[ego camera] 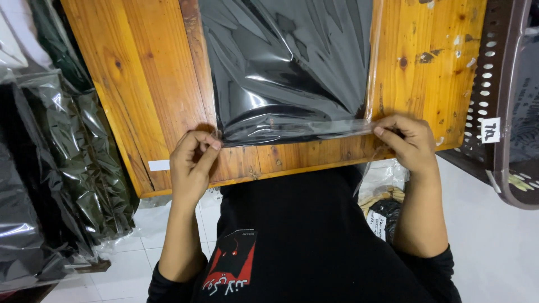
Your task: Folding black shirts and placing them into clear plastic bags for final packaging at a sewing factory.
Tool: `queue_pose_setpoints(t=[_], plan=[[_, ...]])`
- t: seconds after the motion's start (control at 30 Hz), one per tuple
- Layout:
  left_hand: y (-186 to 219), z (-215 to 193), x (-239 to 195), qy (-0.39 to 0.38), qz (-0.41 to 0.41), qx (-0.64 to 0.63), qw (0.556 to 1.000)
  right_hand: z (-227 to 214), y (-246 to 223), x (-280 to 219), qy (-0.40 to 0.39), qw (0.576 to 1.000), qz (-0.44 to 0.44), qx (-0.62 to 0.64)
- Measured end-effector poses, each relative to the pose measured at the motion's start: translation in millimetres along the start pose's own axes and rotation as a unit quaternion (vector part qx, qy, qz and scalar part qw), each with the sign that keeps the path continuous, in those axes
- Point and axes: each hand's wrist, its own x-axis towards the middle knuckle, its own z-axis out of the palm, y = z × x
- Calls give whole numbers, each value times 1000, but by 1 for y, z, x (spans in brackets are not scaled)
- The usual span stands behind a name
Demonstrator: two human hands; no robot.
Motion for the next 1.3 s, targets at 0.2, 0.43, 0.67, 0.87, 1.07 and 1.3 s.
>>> queue_pose_setpoints(t=[0.2,0.43,0.67,0.87,1.07,1.3], plan=[[-5,2,-6,12,5,5,1000,2,10,-3,9,999,24,20],[1,6,-4,33,-11,13,999,8,3,4,18,1000,-25,1],[3,12,-2,65,-16,59,996,10,8,0,46,997,-49,-24],[3,15,3,73,40,101,991,14,-8,1,49,994,-7,-95],[-1,25,3,119,78,154,978,21,-17,5,61,980,12,-189],[5,28,-2,192,41,189,962,20,4,0,91,976,60,-191]])
